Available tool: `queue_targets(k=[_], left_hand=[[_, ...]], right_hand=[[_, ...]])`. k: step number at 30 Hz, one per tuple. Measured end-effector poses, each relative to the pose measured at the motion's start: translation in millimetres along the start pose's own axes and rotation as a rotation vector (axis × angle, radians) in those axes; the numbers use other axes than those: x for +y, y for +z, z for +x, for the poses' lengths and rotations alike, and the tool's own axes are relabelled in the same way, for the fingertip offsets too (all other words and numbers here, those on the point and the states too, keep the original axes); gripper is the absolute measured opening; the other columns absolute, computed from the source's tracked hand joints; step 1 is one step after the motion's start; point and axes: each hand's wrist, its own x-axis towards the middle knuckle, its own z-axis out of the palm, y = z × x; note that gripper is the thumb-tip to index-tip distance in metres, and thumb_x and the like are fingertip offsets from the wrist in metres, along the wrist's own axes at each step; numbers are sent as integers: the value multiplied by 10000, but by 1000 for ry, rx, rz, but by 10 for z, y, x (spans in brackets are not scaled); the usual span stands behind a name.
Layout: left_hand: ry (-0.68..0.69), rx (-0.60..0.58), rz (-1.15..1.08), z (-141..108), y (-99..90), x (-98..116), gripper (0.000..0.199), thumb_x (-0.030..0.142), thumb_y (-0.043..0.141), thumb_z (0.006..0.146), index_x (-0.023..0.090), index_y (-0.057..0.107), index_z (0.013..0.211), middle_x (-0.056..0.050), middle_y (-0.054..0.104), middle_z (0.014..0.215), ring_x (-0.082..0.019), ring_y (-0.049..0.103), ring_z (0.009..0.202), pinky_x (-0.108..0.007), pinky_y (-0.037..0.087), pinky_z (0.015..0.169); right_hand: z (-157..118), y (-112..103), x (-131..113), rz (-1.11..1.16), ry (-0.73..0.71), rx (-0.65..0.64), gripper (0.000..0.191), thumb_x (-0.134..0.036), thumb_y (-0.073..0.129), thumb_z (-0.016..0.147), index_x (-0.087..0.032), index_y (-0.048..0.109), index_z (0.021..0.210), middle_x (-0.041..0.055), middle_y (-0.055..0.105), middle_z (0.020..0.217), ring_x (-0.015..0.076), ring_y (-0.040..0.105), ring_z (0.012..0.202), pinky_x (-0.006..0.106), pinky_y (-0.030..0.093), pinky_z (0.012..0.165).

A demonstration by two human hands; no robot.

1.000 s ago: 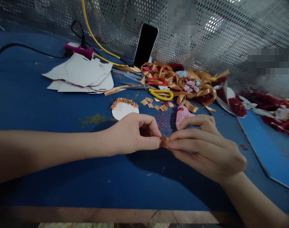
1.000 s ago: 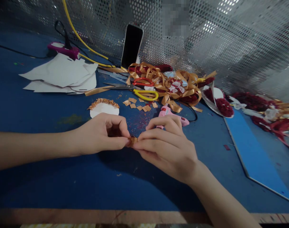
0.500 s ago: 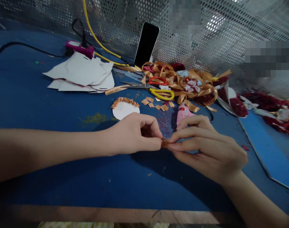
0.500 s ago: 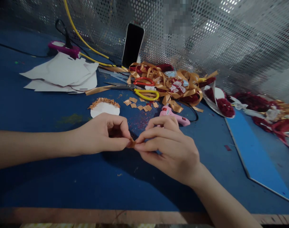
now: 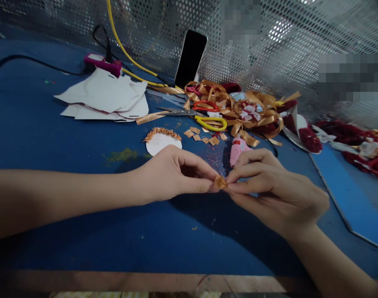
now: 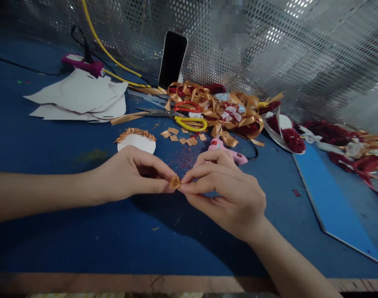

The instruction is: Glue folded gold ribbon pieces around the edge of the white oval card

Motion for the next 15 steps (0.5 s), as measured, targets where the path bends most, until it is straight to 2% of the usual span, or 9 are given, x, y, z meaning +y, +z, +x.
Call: queue_targets(k=[7,15], left_hand=[[21,35,42,-34,25,14,113,187,839,762,212,832,872,28,825,842,-143,784,850,-176,612,805],[105,36,116,-46,25,-5,148,198,845,756,174,825,901,8,825,832,-135,779,806,-147,599,745]], right_hand=[[-3,-1,-7,17,-8,-14,260,-28,725,811,-265,638,872,-29,730,802,183,638,863,389,567,763],[-41,28,31,65,-8,-10,265,-28,736,784,-252,639,889,-23,729,822,184,621,880,387,542,797]])
